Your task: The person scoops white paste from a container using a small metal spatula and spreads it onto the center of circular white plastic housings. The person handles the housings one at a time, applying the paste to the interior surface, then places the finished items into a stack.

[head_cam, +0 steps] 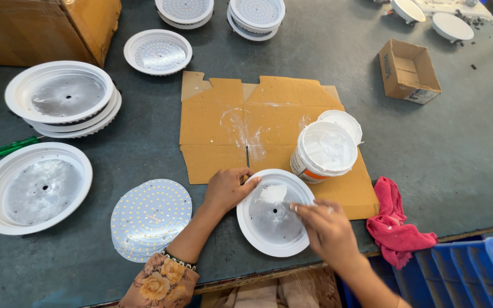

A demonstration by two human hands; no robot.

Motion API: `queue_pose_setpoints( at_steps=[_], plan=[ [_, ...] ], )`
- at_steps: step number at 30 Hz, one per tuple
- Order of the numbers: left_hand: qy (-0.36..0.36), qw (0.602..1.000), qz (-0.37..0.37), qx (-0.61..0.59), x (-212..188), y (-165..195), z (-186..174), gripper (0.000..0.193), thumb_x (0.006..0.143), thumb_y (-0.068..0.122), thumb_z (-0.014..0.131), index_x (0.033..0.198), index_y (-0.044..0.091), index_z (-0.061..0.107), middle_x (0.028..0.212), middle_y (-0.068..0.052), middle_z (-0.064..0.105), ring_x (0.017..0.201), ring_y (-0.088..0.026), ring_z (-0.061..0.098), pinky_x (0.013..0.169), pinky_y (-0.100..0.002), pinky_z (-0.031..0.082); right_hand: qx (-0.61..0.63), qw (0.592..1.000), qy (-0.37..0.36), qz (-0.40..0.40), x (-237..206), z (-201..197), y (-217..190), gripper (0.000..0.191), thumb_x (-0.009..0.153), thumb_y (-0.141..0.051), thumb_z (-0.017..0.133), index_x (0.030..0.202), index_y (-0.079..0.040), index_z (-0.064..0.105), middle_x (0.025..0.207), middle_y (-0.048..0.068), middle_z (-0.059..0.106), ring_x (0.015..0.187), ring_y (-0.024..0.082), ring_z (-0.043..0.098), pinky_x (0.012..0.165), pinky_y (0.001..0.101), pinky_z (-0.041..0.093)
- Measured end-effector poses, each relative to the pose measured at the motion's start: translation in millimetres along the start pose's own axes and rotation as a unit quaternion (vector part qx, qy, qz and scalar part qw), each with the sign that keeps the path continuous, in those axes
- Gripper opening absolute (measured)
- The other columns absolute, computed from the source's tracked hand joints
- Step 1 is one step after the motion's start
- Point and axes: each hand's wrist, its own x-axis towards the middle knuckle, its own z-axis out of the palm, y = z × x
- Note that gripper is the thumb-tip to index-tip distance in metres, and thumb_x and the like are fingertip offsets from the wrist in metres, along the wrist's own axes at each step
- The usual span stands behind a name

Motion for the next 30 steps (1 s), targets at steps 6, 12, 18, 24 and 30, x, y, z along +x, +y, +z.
queue_pose_setpoints(
  at_steps=[6,12,18,24,30],
  plan=[
    [0.066,0.993,0.093,-0.030,-5.8,7.8,1.3,0.031,0.090,0.039,0.068,0.095,0.009,0.074,0.095,-0.008,0.067,0.085,-0.028,0.069,0.071,-0.042,0.054,-0.096,0.988,-0.071,-0.093,39.2,4.0,23.6,0.034,0.076,0.001,0.065,0.108,-0.006,0.072,0.109,0.005,0.076,0.096,0.024,0.070,0.092,0.0415,0.051],
    [0.082,0.989,0.105,-0.066,-10.9,12.4,6.7,0.027,0.094,0.033,0.069,0.097,0.006,0.070,0.095,-0.010,0.065,0.086,-0.029,0.068,0.073,-0.041,0.054,-0.153,0.967,-0.169,-0.114,43.8,-2.4,27.1,0.035,0.078,-0.003,0.063,0.111,-0.007,0.072,0.103,0.005,0.074,0.090,0.023,0.071,0.096,0.0424,0.049],
    [0.084,0.986,0.100,-0.105,-11.0,12.8,5.4,0.025,0.094,0.030,0.068,0.095,0.005,0.069,0.093,-0.010,0.064,0.083,-0.029,0.067,0.073,-0.041,0.053,-0.170,0.970,-0.149,-0.087,1.9,-1.2,11.3,0.042,0.074,-0.002,0.061,0.115,-0.003,0.070,0.117,0.010,0.073,0.086,0.025,0.071,0.091,0.0407,0.049],
    [0.089,0.983,0.100,-0.122,-10.4,12.3,8.3,0.026,0.094,0.030,0.069,0.096,0.004,0.069,0.093,-0.011,0.065,0.085,-0.028,0.067,0.074,-0.040,0.053,-0.150,0.977,-0.127,-0.086,-35.0,6.9,-36.7,0.037,0.076,-0.005,0.063,0.112,0.002,0.067,0.112,0.014,0.073,0.086,0.027,0.070,0.086,0.0409,0.049],
    [0.062,0.987,0.090,-0.114,-8.2,10.6,3.6,0.026,0.092,0.030,0.070,0.095,0.004,0.070,0.090,-0.012,0.065,0.083,-0.029,0.068,0.073,-0.040,0.053,-0.111,0.994,0.016,-0.003,3.1,-40.3,-5.0,0.029,0.077,0.003,0.066,0.104,-0.004,0.073,0.075,0.011,0.064,0.072,0.031,0.064,0.073,0.0440,0.049]
  ],
)
